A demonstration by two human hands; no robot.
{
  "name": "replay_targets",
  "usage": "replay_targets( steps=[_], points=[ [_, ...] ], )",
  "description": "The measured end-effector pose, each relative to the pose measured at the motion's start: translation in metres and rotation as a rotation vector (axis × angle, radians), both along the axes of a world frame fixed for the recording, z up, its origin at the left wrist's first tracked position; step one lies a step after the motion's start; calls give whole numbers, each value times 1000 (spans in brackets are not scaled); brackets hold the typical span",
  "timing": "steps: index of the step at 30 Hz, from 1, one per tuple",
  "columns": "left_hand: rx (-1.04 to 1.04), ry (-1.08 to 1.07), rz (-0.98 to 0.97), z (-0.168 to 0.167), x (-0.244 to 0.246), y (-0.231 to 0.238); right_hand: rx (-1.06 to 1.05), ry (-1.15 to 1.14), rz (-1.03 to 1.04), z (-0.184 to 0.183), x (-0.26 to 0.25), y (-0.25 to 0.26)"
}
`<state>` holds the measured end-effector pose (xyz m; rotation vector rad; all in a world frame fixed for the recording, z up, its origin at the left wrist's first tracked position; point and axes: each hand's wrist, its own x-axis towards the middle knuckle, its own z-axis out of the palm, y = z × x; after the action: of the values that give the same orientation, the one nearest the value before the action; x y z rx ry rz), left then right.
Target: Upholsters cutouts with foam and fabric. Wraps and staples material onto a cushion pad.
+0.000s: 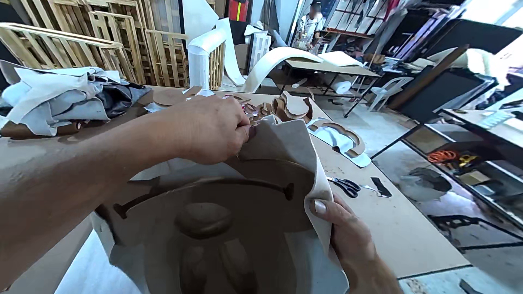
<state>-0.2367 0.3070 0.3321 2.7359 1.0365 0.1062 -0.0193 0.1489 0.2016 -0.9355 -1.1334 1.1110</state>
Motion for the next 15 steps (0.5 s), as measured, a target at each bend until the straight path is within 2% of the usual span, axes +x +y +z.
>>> replay_targets(
  steps=[5,8,15],
  points=[
    [-194,45,-25,-4,17,17,-29,45,-73,7,-5,-5],
    [-293,27,-31,-16,19,22,-43,147,-37,4,-8,-11],
    [-249,15,-67,-17,9,9,71,295,86,-12,-14,-19]
  ],
)
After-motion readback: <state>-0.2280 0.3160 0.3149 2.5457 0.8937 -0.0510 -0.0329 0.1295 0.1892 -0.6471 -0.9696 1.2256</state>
